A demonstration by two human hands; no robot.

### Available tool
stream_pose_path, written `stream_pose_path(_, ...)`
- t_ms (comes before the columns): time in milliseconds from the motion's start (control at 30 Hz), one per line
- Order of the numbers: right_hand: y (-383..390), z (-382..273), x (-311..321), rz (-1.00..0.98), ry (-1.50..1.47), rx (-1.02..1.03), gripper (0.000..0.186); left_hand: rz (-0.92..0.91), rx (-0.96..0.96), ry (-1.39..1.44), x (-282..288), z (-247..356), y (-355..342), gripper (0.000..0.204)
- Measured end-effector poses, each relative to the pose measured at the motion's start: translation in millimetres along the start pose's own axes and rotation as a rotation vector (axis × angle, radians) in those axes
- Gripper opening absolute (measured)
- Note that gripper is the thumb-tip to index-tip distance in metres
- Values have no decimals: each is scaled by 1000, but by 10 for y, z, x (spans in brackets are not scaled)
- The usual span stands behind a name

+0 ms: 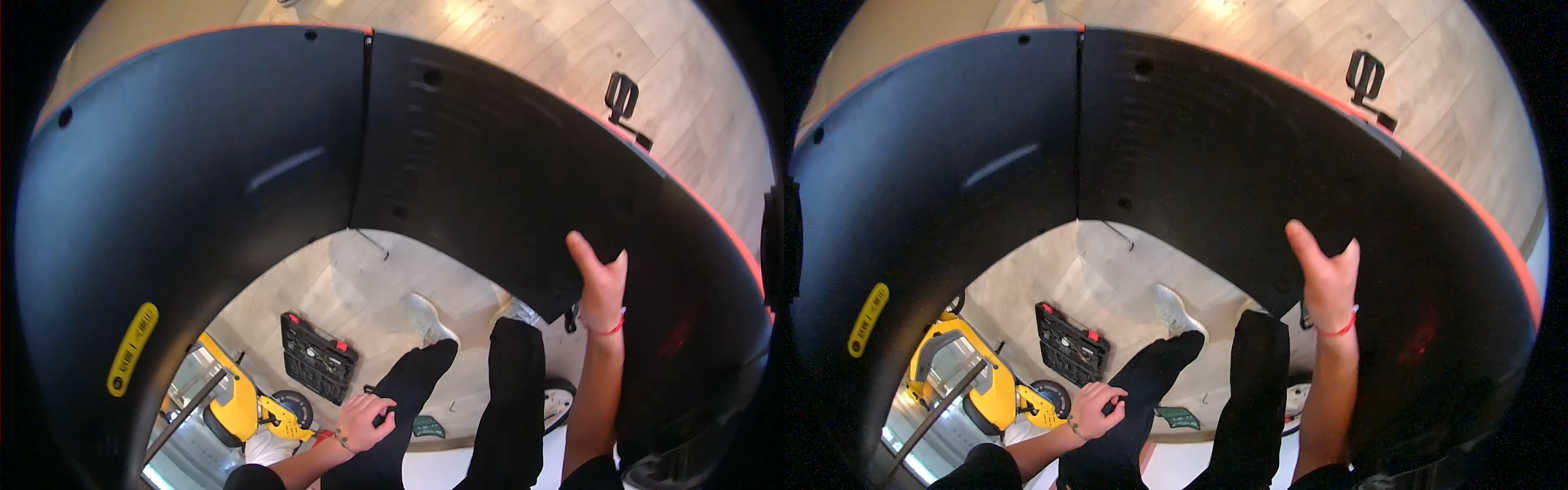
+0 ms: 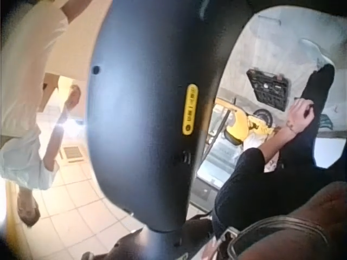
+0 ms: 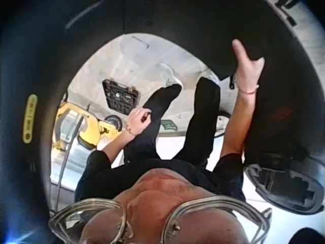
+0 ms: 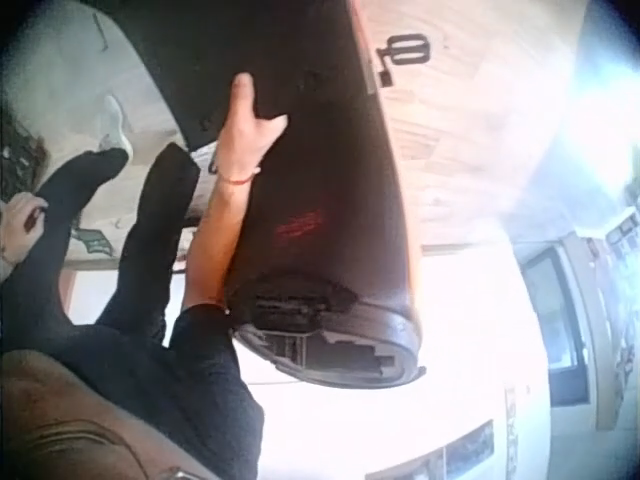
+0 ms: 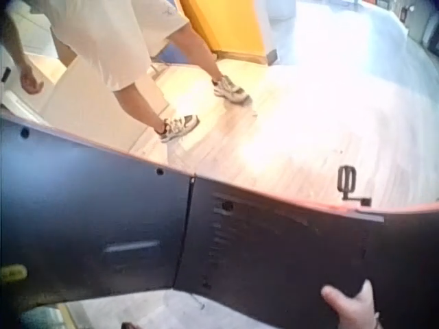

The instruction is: Remove a screw from the handle section of a scooter and then dismantle the floor panel.

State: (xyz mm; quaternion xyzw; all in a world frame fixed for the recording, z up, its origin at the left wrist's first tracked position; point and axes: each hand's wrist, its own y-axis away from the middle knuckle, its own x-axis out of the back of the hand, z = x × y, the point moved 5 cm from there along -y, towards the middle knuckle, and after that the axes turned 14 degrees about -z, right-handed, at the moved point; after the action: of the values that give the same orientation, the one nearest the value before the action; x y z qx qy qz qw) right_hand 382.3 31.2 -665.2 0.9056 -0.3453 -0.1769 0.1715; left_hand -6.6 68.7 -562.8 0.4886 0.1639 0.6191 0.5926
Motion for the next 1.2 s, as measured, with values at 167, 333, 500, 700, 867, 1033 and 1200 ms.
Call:
stream_pose_path(167,8,39,24,-41,31,-81,7,86,138,172,187,-3,-239,22)
stream_pose_path(333,73,-58,22,16,29,-106,10,290,142,540,558,-35,-1081,19)
stream_pose_path(500,88,-56,2,-6,169,72,16,351,-187,1049,992,73,-1971,20)
stream_pose_path(700,51,39,111,1,50,73,16,636,-342,152,1588,614,-2081,17)
stream_pose_path(867,22,2,5,-126,-2,107,15,782,-713,-503,1574,1011,-2148,10)
stream_pose_path(1033,58,-21,-19,-160,10,143,17,907,-949,-743,1851,1459,-2530,18)
stream_pose_path(1200,60,-10,-71,-176,-11,154,19,1023,-1075,-749,1970,1736,-2524,20)
